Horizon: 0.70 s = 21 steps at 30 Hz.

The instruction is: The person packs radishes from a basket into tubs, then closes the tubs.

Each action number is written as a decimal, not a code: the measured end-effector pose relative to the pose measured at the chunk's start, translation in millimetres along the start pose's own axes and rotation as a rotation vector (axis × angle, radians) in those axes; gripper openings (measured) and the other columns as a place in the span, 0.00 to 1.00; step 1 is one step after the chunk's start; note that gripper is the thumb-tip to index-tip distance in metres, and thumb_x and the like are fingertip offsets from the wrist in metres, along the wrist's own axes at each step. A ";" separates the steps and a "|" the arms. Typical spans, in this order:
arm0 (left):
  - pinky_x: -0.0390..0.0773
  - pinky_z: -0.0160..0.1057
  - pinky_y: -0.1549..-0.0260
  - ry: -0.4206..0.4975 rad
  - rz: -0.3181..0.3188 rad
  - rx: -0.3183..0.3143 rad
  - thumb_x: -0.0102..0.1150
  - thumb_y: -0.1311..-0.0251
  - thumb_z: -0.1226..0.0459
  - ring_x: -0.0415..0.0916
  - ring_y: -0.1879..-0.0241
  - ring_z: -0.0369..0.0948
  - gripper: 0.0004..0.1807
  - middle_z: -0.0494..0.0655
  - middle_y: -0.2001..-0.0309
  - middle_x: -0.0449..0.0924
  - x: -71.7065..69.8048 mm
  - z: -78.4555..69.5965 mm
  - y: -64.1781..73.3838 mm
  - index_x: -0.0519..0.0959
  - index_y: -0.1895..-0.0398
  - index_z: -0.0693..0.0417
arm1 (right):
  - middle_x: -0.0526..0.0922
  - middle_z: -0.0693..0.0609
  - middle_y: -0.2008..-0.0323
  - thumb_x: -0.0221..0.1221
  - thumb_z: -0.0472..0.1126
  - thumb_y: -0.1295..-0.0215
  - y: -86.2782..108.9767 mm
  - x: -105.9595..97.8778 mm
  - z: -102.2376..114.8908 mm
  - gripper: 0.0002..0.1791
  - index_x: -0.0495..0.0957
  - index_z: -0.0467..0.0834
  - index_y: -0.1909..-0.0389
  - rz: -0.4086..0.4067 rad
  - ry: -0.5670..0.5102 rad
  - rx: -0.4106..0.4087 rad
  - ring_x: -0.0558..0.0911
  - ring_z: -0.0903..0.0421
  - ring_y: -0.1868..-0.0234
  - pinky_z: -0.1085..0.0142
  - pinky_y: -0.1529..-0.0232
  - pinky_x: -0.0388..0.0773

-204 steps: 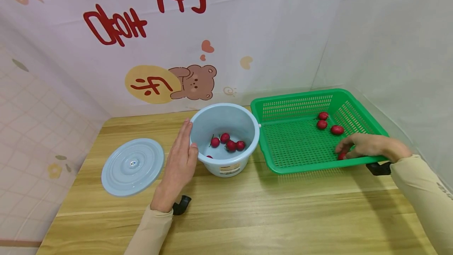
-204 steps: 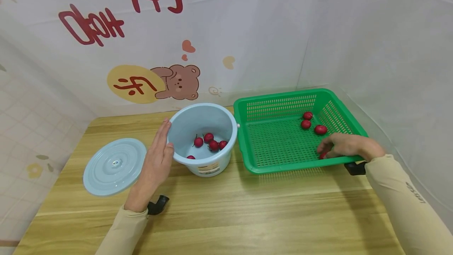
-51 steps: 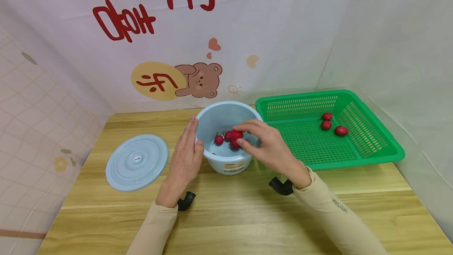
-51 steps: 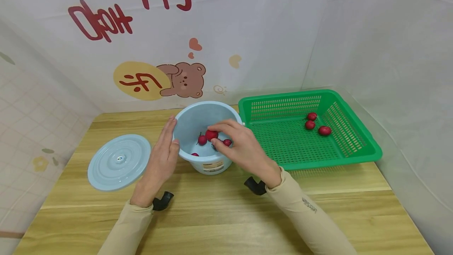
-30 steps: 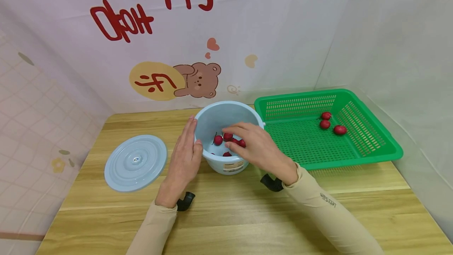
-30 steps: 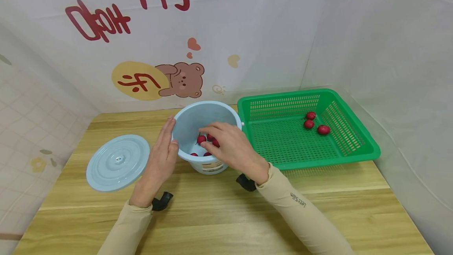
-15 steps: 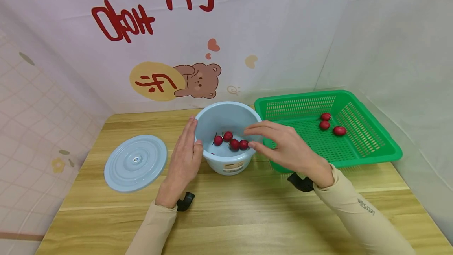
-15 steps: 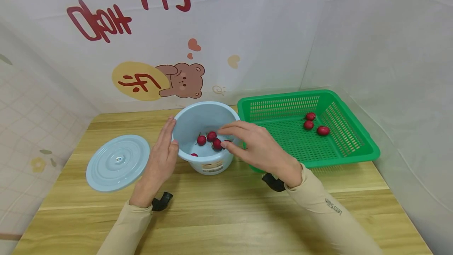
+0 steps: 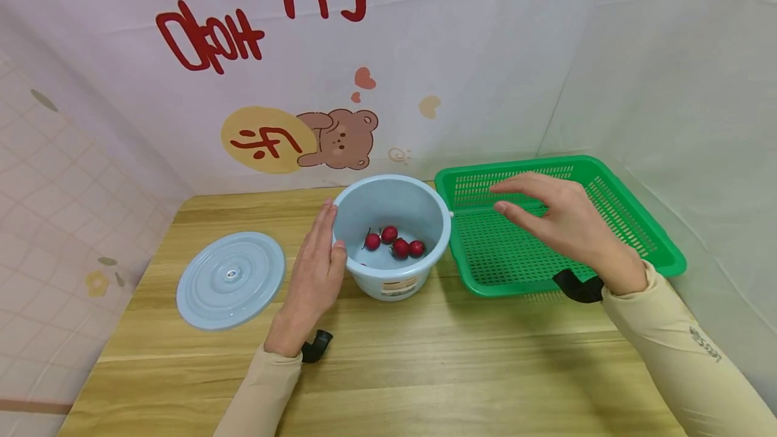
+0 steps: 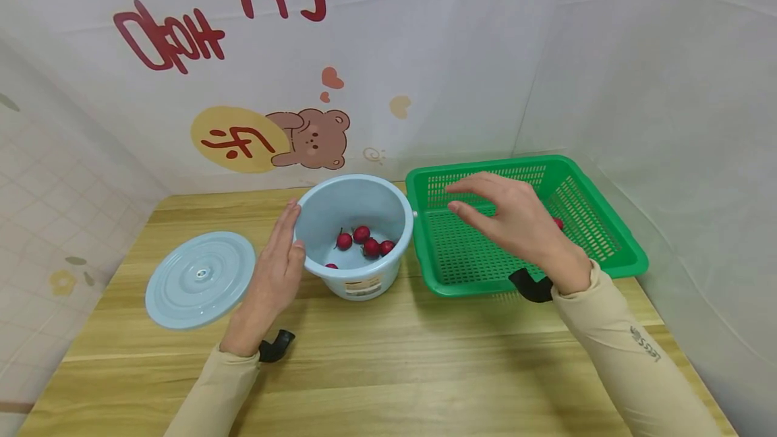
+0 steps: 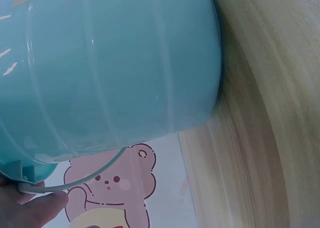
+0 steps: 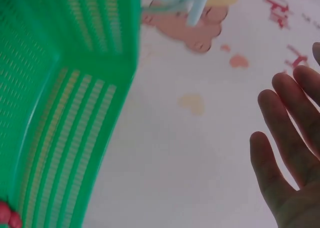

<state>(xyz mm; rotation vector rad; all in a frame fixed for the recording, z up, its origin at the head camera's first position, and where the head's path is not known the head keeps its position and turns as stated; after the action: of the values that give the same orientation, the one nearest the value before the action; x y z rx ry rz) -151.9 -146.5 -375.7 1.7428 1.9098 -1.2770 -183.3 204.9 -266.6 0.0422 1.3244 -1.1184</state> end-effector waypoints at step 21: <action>0.56 0.57 0.24 0.002 0.006 0.004 0.38 0.26 0.60 0.52 0.20 0.49 0.34 0.51 0.18 0.51 0.4 0.8 0.9 0.55 0.18 0.60 | 0.85 0.50 0.43 0.64 0.51 0.28 15.3 -11.4 -101.0 0.21 0.81 0.54 0.36 0.275 0.029 0.355 0.80 0.61 0.80 0.78 0.54 0.67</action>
<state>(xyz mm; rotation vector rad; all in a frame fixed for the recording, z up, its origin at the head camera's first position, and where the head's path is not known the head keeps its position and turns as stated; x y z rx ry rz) -151.5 -146.9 -376.7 1.7510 1.9035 -1.2777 -245.6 280.0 -298.7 0.4898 1.0926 -1.1050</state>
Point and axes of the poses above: each hand's wrist, its own y-axis away from the middle knuckle, its own x-axis out of the palm, z = x × y, the point moved 5 cm from there along -y, towards the middle knuckle
